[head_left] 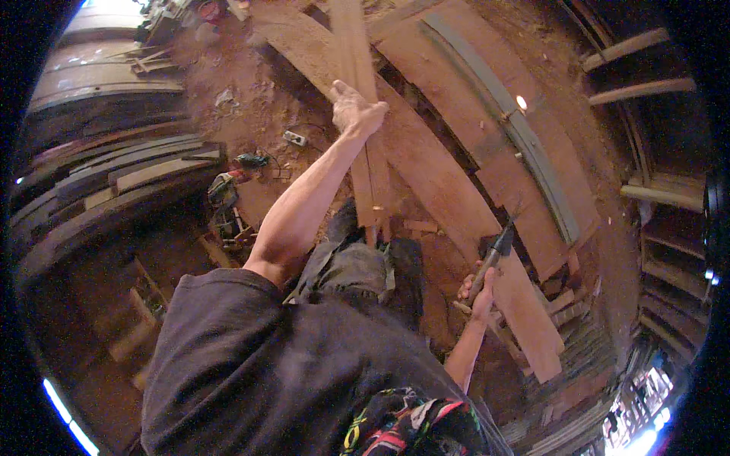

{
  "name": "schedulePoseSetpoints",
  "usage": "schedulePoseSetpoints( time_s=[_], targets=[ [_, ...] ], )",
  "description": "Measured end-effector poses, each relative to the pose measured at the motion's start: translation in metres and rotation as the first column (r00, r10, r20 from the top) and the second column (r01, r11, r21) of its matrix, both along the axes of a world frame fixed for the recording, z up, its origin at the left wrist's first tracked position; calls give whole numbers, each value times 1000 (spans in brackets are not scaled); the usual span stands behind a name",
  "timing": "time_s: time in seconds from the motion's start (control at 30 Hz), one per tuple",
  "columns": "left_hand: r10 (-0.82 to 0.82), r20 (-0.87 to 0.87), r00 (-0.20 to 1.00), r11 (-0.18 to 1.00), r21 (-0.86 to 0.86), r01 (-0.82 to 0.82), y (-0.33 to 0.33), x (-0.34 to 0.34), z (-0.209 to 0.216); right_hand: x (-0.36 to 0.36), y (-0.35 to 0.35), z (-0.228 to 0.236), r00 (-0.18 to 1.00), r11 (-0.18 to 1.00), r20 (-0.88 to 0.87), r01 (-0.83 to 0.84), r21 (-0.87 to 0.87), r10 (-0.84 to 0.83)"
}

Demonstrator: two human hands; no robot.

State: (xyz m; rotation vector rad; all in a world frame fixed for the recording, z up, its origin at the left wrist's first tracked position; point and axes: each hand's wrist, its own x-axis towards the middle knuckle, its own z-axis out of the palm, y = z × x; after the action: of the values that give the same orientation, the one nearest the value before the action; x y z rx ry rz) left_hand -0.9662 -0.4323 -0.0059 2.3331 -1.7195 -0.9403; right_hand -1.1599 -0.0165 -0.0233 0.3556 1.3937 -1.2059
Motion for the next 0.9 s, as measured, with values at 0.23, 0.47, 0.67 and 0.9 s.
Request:
schedulePoseSetpoints(
  time_s=[0.23,0.47,0.67,0.9],
  targets=[
    [-473,-27,881,879,-79,470,-44,71,4,18,-3,0,994,995,-64,-94,-19,93],
    [-650,432,625,647,-116,754,-93,70,-15,29,-11,20,993,999,-114,19,-45,-24],
    [-882,385,271,247,-112,962,-146,69,-10,55,-33,40,954,974,-194,227,-24,-227],
    [-910,411,-60,-73,-16,997,-174,58,-12,73,-55,43,916,954,-267,298,-40,-298]
  ],
)
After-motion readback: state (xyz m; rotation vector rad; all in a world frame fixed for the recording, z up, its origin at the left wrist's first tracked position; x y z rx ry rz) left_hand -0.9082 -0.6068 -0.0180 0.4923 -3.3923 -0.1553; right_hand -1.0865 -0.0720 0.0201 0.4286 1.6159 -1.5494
